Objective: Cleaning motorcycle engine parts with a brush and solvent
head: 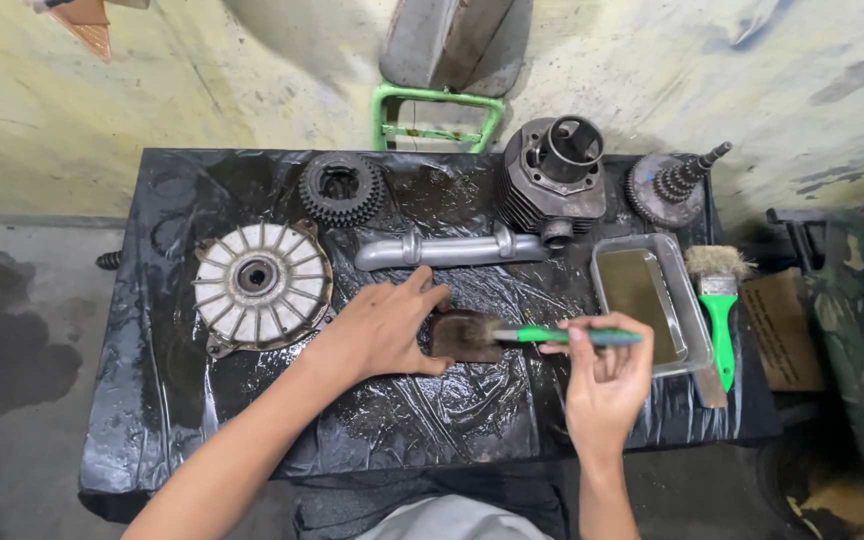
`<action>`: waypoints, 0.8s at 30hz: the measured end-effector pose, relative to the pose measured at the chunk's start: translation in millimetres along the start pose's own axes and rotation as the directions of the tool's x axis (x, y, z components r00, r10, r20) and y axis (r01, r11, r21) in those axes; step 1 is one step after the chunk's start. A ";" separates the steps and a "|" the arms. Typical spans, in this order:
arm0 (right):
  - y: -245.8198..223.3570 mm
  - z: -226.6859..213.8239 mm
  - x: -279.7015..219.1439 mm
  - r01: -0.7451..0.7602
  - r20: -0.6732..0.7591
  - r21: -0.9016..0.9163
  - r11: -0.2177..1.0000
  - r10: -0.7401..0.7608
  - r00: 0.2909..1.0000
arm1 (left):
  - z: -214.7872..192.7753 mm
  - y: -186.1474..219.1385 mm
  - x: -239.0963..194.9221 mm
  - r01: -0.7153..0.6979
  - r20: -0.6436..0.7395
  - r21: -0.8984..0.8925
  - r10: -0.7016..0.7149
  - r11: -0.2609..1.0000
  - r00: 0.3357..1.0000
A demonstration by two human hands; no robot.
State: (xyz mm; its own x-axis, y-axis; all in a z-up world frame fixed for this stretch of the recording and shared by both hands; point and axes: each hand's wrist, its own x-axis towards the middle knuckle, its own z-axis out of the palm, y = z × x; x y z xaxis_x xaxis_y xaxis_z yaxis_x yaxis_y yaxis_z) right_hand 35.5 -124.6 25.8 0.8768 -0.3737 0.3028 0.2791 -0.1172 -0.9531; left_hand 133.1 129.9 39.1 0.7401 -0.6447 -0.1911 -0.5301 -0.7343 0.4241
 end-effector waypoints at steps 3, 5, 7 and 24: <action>-6.1 11.3 -7.0 0.028 0.078 0.082 0.996 -0.035 0.996 | -5.2 3.6 -1.8 0.005 0.027 -0.041 -0.004 0.999 1.000; -8.0 25.3 -9.8 0.045 0.098 0.080 0.996 -0.053 0.994 | -5.5 4.1 -1.1 0.023 0.047 -0.038 -0.021 0.999 0.999; -7.8 25.8 -12.9 0.061 0.110 0.080 0.995 -0.070 0.991 | -4.0 3.1 -0.9 0.036 0.072 -0.030 -0.034 0.999 0.997; -23.3 2.0 -5.3 0.080 -0.022 -0.055 0.995 -0.082 0.996 | 12.1 -0.5 1.4 -0.019 -0.094 0.063 0.025 0.998 0.995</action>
State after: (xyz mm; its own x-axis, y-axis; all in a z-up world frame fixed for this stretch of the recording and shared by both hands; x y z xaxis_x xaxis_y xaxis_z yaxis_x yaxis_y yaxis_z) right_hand 25.2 -118.1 46.4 0.8423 -0.3827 0.3795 0.3268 -0.1972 -0.9243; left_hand 129.4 126.8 27.9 0.7622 -0.6402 -0.0964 -0.5694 -0.7337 0.3708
